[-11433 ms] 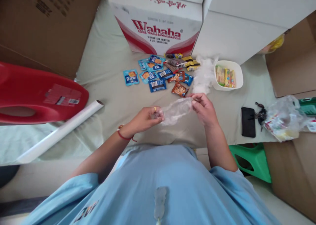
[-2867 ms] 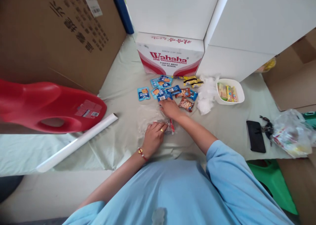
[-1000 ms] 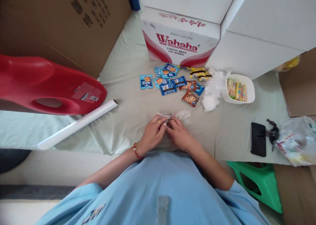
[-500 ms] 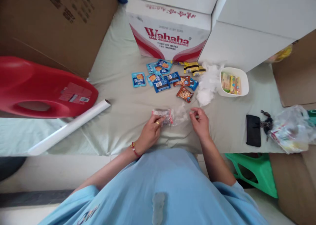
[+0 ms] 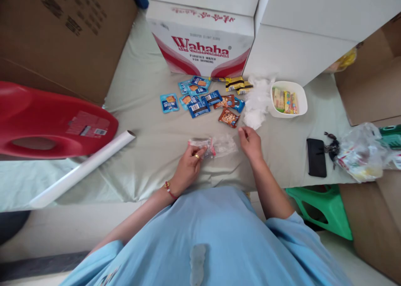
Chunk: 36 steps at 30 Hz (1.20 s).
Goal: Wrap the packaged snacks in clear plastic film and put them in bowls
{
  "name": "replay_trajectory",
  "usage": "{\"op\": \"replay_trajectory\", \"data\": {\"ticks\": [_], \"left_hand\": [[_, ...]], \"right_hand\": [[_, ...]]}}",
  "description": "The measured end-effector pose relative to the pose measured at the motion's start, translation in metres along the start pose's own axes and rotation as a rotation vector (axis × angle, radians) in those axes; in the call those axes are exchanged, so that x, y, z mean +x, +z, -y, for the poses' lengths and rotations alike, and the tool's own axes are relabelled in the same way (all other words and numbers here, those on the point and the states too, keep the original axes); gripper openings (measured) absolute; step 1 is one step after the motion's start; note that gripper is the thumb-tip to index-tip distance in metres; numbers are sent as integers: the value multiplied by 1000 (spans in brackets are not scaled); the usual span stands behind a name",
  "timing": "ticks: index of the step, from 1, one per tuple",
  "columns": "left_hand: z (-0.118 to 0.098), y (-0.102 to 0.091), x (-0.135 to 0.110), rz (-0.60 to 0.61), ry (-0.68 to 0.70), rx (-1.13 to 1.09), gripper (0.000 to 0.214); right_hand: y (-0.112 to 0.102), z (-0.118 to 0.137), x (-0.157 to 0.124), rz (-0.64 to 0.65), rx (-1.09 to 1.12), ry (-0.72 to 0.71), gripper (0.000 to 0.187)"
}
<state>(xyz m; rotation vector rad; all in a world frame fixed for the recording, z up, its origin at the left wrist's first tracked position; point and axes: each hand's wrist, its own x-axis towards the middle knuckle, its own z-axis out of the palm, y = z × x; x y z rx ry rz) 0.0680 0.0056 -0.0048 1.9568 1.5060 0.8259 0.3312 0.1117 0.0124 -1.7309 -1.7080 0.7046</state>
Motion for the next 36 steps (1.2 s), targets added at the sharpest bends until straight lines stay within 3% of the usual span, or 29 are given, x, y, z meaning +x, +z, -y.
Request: {"op": "replay_trajectory", "data": {"ticks": [2,5,6,8,10,13,16,19,24,26,30,33,36], "left_hand": [[0,-1,0,10,15,13,41],[0,-2,0,6,30,21,43],[-1,-2,0,4,32,23,44],[-1,-1,-1,-5,29,27,45],[-2,0,-1,-20,26,26,46],[-2,1,-1,-25,32,8,43],[-3,0,0,11,47,19,41],[-5,2,-1,85,60,120,46],[-7,8,-6,132,92,307,57],[-10,9,-8,158,94,382,61],[-19,7,-6,233,72,492,64],[-25,4,-4,265,66,524,62],[-29,2,-2,265,60,506,60]], "right_hand": [[2,15,13,30,-8,-204,48],[9,38,28,229,-36,-567,63],[11,42,30,296,-57,-642,60],[11,43,28,364,-102,-710,37],[6,34,18,350,-127,-729,27],[-7,9,-8,299,-137,-711,28],[-17,-14,-35,347,-159,-663,29],[-18,-23,-47,331,-163,-552,33],[-3,-9,-35,28,-335,-182,47],[7,-1,-31,54,-412,-152,53],[21,5,-39,90,-314,-254,21],[18,8,-49,72,-129,-283,16],[7,17,-52,152,-17,-189,18]]}}
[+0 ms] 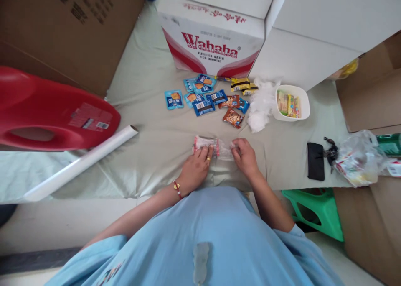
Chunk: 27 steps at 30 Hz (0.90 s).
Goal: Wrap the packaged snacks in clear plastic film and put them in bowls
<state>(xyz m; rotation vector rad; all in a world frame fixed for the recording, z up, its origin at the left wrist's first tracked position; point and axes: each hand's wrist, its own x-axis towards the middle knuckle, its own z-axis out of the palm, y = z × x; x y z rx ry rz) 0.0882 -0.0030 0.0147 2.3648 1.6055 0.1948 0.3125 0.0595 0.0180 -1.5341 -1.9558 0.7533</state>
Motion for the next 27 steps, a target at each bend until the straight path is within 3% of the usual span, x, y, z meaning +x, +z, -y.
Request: {"op": "replay_trajectory", "data": {"ticks": [3,5,9,13,16,20,24,27], "left_hand": [[-1,-2,1,-14,-4,-29,60],[-1,-3,2,-18,2,-31,58],[1,0,5,-7,34,-47,42],[4,3,2,-55,12,-157,37],[9,-1,-12,-76,70,-298,39],[27,-10,-42,-99,147,-465,36],[51,-18,-66,-234,-88,-604,32],[59,-23,-69,-339,-299,-694,29]], "right_hand": [[-6,19,8,86,63,106,20],[-2,36,19,96,67,104,19],[26,67,44,171,2,41,9],[57,81,60,247,-66,-29,7],[69,83,61,262,-127,-102,12],[76,90,40,254,-293,-219,20],[82,91,11,271,-381,-298,67],[87,83,3,257,-356,-283,76]]}}
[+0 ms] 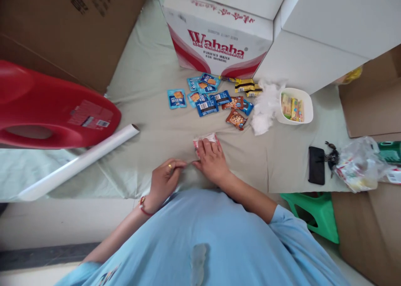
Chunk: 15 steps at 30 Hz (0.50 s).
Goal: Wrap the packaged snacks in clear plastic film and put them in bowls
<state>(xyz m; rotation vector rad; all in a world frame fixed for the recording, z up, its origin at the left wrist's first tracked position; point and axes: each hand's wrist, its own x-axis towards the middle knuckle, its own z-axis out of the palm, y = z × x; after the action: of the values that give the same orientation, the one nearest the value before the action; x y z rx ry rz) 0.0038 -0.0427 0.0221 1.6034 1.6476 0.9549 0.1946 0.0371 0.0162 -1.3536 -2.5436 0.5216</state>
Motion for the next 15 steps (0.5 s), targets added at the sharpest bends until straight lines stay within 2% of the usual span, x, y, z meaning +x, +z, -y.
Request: {"op": "replay_trajectory", "data": {"ticks": [4,8,11,15], "left_hand": [[-6,0,9,-93,-44,-57,27],[-14,7,17,-114,-54,-127,25],[-18,15,23,-98,-155,-266,25],[-25,31,36,70,-297,-607,69]], "right_hand": [[2,-6,4,-80,20,-3,56],[-23,-14,9,-172,137,59,42],[-49,-28,8,-203,441,182,38],[-62,-44,1,-87,1001,315,42]]}}
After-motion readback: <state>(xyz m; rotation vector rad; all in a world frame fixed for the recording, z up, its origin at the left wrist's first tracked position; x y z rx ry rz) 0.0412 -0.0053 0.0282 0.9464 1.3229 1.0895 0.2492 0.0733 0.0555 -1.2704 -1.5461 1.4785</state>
